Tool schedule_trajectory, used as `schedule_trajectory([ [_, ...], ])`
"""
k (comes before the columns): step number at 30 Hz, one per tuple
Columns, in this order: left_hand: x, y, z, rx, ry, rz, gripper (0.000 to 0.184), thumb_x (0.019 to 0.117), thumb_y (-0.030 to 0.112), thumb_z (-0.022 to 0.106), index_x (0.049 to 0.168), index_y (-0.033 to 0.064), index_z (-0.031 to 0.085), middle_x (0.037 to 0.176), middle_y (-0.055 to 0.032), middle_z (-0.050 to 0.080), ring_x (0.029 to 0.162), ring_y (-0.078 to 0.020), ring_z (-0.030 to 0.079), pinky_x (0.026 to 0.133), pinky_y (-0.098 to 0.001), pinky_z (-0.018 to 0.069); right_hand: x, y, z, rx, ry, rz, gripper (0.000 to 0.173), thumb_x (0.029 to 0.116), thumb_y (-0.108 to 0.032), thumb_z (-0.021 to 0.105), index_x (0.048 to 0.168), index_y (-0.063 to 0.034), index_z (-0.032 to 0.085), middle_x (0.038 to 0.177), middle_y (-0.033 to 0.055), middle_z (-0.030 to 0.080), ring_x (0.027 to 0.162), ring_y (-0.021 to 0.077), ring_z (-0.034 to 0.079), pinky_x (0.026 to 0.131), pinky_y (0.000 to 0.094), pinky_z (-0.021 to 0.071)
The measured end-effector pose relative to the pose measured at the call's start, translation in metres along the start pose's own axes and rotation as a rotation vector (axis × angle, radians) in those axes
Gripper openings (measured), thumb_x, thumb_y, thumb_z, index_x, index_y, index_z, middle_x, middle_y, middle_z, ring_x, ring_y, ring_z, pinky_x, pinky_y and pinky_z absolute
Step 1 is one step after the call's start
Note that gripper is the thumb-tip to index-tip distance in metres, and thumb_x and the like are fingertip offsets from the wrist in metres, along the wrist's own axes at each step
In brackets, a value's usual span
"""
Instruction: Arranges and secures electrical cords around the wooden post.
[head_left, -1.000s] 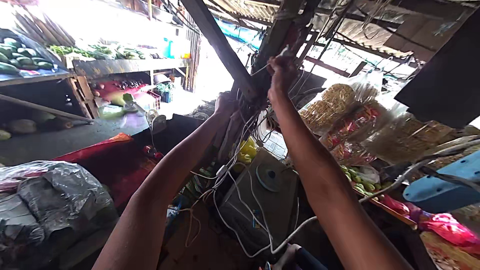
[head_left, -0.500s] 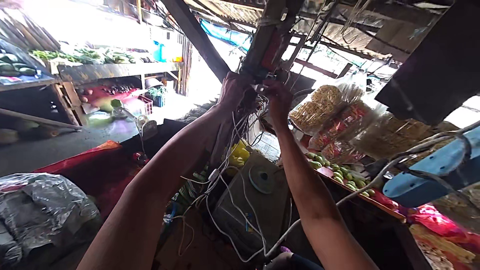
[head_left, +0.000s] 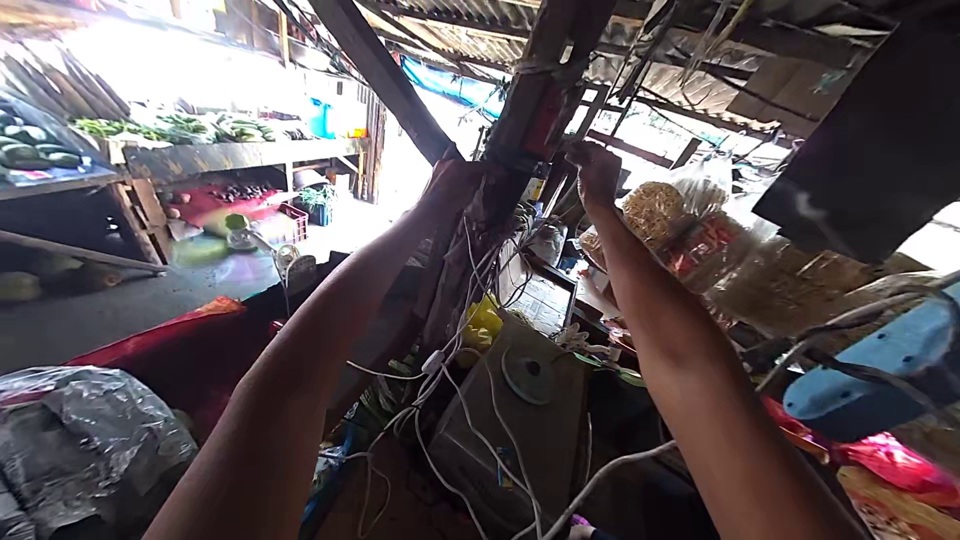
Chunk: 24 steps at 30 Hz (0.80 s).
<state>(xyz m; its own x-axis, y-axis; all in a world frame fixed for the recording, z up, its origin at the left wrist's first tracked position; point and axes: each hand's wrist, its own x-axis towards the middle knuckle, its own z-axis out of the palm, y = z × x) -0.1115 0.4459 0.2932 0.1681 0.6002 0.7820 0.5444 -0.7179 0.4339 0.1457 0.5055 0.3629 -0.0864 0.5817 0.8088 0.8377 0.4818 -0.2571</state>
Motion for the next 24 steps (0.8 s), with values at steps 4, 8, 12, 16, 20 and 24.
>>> schedule_trajectory([
  [4, -0.002, 0.000, 0.000, -0.044, 0.054, -0.067, 0.023, 0.1035, 0.015, 0.059, 0.114, 0.0044, 0.076, 0.119, -0.0226, 0.068, 0.108, -0.0360, 0.064, 0.098, -0.0536, 0.0459, 0.004, 0.006, 0.001, -0.067, 0.014, -0.064, 0.027, 0.1019, -0.014, 0.060, 0.119, 0.0027, 0.073, 0.120, 0.0237, 0.071, 0.117, 0.0380, 0.066, 0.106, 0.0508, 0.0450],
  [8, -0.003, 0.002, 0.004, -0.011, 0.042, -0.045, 0.024, 0.1047, 0.014, 0.056, 0.117, 0.0073, 0.076, 0.121, -0.0217, 0.069, 0.116, -0.0405, 0.062, 0.101, -0.0571, 0.0446, -0.004, -0.009, -0.005, -0.213, -0.027, -0.067, 0.028, 0.1043, -0.012, 0.053, 0.119, 0.0011, 0.072, 0.120, 0.0247, 0.071, 0.118, 0.0423, 0.065, 0.104, 0.0539, 0.0461],
  [12, -0.004, 0.002, 0.007, -0.004, 0.057, 0.004, 0.023, 0.1037, 0.015, 0.059, 0.116, 0.0063, 0.077, 0.110, -0.0166, 0.075, 0.118, -0.0378, 0.064, 0.112, -0.0543, 0.0378, -0.004, -0.012, 0.003, -0.197, -0.016, -0.002, 0.028, 0.1051, -0.012, 0.051, 0.120, 0.0023, 0.070, 0.120, 0.0250, 0.070, 0.119, 0.0419, 0.065, 0.104, 0.0553, 0.0461],
  [16, -0.003, 0.000, 0.010, -0.010, 0.088, 0.081, 0.021, 0.1023, 0.010, 0.060, 0.114, 0.0027, 0.077, 0.107, -0.0176, 0.076, 0.114, -0.0317, 0.067, 0.124, -0.0494, 0.0196, -0.006, -0.012, 0.003, -0.188, -0.002, -0.004, 0.029, 0.1053, -0.013, 0.052, 0.123, 0.0027, 0.069, 0.122, 0.0257, 0.069, 0.120, 0.0417, 0.064, 0.105, 0.0537, 0.0454],
  [20, -0.003, 0.002, 0.015, -0.007, 0.151, 0.025, 0.021, 0.1022, 0.012, 0.061, 0.111, 0.0055, 0.079, 0.119, -0.0239, 0.069, 0.127, -0.0450, 0.055, 0.113, -0.0520, 0.0356, -0.007, -0.009, 0.004, -0.199, -0.008, -0.035, 0.030, 0.1051, -0.013, 0.053, 0.124, 0.0040, 0.069, 0.122, 0.0266, 0.069, 0.119, 0.0425, 0.064, 0.106, 0.0529, 0.0452],
  [24, 0.005, 0.003, 0.017, 0.063, 0.156, 0.015, 0.023, 0.1034, 0.013, 0.058, 0.112, 0.0051, 0.078, 0.112, -0.0172, 0.075, 0.125, -0.0422, 0.060, 0.120, -0.0516, 0.0287, 0.002, -0.004, 0.000, -0.278, -0.063, -0.029, 0.030, 0.1048, -0.017, 0.055, 0.124, 0.0020, 0.068, 0.125, 0.0250, 0.068, 0.120, 0.0429, 0.063, 0.104, 0.0552, 0.0467],
])
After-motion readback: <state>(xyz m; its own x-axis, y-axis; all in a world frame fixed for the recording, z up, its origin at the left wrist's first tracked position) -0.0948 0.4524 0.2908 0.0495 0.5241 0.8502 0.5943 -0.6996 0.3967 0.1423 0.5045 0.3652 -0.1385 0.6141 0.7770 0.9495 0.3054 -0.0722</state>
